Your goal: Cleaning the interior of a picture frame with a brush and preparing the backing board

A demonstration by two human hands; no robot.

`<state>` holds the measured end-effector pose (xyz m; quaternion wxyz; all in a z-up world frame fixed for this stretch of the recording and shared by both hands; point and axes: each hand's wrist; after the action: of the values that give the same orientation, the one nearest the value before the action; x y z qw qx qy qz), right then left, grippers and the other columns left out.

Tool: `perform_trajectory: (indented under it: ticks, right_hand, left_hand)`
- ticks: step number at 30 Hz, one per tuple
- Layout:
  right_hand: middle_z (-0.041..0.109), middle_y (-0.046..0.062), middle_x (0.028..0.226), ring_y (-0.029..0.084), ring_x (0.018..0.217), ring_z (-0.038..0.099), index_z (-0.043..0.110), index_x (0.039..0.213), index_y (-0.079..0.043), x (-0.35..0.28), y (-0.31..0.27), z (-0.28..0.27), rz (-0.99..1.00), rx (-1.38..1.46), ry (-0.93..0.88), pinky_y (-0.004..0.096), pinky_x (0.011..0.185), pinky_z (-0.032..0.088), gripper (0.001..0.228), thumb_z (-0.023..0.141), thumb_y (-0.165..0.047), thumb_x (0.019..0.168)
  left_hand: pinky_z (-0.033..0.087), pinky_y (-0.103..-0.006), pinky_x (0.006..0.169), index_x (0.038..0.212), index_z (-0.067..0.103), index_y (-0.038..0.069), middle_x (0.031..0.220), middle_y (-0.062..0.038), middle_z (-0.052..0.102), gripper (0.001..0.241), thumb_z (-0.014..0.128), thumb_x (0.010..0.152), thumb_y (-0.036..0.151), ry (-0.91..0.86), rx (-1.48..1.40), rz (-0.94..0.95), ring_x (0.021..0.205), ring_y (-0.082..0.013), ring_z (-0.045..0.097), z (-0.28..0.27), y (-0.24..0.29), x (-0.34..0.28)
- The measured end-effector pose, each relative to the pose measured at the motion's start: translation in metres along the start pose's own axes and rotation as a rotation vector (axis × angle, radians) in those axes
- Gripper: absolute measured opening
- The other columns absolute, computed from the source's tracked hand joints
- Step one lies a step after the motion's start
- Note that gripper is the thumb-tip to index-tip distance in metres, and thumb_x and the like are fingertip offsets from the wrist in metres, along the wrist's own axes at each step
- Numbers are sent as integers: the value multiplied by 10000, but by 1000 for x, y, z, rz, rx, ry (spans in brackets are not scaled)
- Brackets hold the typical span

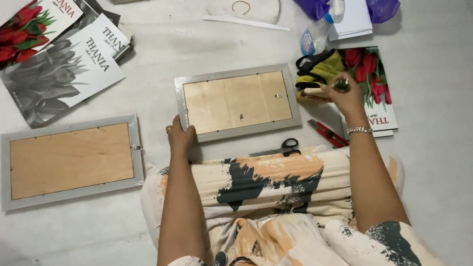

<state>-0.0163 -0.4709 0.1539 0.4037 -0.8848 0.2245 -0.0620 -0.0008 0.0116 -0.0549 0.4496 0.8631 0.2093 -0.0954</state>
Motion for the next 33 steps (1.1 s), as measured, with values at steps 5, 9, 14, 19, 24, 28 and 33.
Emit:
perform_trajectory:
  ticks: [5,9,14,19,24,28,33]
  right_hand:
    - [710,213,1022,398,1027,683,731,1109,-106,-9,-24,-9,-153,-63,-48,481,871,558,386,853,-402,892]
    - [742,205,1021,394,1011,700,768,1076,-96,-21,-42,-5,-152,-102,-68,488,863,570,291,765,-353,939]
    - [723,249,856,460,892,693,721,815,8,0,-58,20,-43,-233,-205,558,785,512,434,709,-424,853]
    - [719,81,796,290,770,700,730,842,-133,49,-59,67,-121,-32,27,437,750,577,323,695,-434,954]
    - [739,72,908,303,1019,694,717,895,-200,55,-91,56,-120,-148,53,469,861,557,379,750,-577,885]
    - [761,165,928,378,972,725,751,914,-56,52,-59,58,-96,-350,-264,485,851,578,358,737,-391,790]
    - [689,283,1011,425,1020,692,639,1040,43,71,-73,78,-183,-34,119,498,812,593,453,746,-392,973]
  left_hand:
    - [482,-491,1078,1543,494,145,1258,-240,512,786,720,807,302,44,18,57,1244,-482,580,4,-1,2]
    - [498,-513,1073,1548,485,139,1267,-247,522,729,732,867,227,81,72,83,1232,-489,591,-2,14,-5]
    - [474,-521,1057,1564,457,196,1298,-184,505,712,723,907,268,45,177,28,1260,-421,575,-6,27,-14]
    - [449,-517,1050,1585,410,214,1331,-138,468,694,695,957,292,35,280,-15,1294,-385,530,-8,35,-21]
    - [363,-497,1093,1572,398,358,1360,-93,412,679,680,961,448,-31,429,-135,1300,-377,391,-26,56,-31]
    - [245,-558,1167,1575,358,414,1460,-87,332,663,639,979,484,-53,438,-181,1407,-386,265,-31,65,-37]
    - [-6,-795,1146,1611,278,449,1711,-149,-23,707,630,998,459,-41,342,-240,1553,-460,-101,-35,76,-45]
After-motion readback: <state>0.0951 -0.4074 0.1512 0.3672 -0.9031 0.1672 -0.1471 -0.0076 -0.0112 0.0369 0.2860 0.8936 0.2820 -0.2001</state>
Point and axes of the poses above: each hand's wrist, its own x-axis towards the middle knuckle, its own z-axis out of the palm, y = z × x
